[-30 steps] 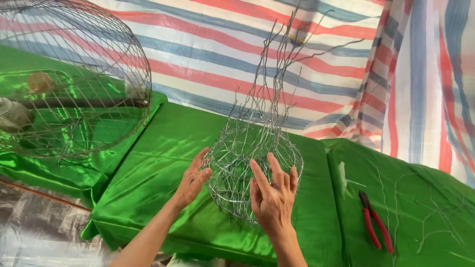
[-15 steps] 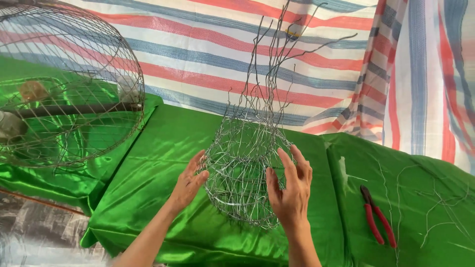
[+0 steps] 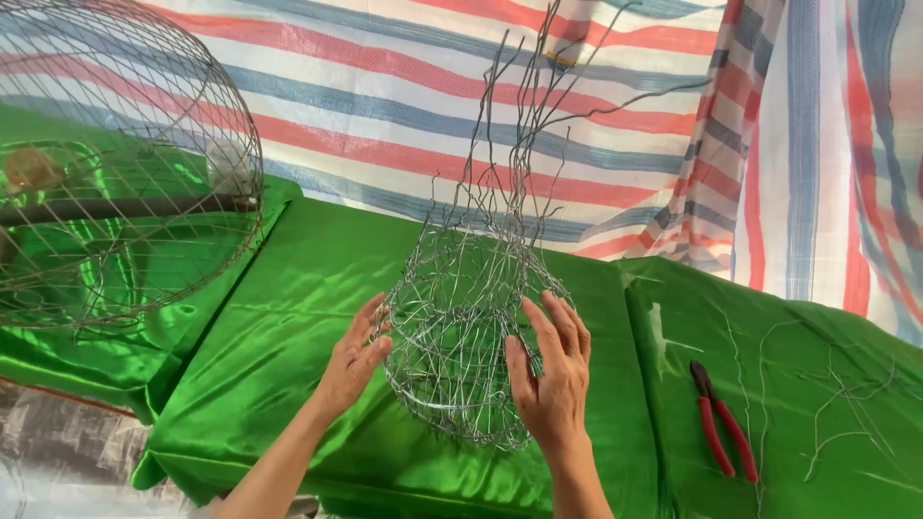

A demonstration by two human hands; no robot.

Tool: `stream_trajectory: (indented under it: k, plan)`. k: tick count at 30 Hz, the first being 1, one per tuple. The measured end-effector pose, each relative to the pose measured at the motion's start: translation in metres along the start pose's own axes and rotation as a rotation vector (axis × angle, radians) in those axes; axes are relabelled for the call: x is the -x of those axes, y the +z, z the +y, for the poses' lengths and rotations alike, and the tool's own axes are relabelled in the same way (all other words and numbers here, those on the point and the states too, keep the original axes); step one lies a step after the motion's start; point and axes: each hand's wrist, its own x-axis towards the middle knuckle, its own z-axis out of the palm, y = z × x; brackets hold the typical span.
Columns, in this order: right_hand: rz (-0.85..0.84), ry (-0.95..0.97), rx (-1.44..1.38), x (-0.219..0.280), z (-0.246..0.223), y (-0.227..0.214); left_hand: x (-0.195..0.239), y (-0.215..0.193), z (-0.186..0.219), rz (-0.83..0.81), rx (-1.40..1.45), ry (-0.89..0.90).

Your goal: Assembling a wire mesh structure by manually bending and weaving individual metal wires.

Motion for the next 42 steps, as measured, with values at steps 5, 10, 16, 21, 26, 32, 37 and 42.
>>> stream_trajectory:
  k: [5,10,16,21,26,32,37,42]
  plan:
    - [0.003,0.021,-0.004,0.004,0.002,0.003,0.003,-0.001,-0.002,0.007,-0.013,-0.027]
    - [-0.010,0.041,-0.011,0.002,0.003,0.002,-0.003,0.001,-0.003,0.005,-0.046,-0.026]
    - [-0.016,0.061,-0.010,0.002,0.004,0.004,-0.003,0.002,-0.007,0.015,-0.026,-0.025]
    - [-0.018,0.054,-0.007,-0.002,0.003,0.002,-0.006,0.001,-0.005,0.008,-0.013,-0.005]
    - [-0.042,0.054,0.002,0.001,0.002,0.003,0.003,-0.002,-0.002,0.013,-0.021,-0.063]
    - [-0.051,0.031,0.026,-0.012,0.018,-0.006,0.010,0.000,0.034,0.236,-0.139,0.189]
    - [-0.057,0.285,-0.190,-0.040,0.033,-0.012,0.011,0.016,0.081,0.140,-0.297,0.368]
    - [-0.203,0.369,-0.376,-0.033,0.055,-0.007,0.012,0.033,0.081,0.077,-0.391,0.268]
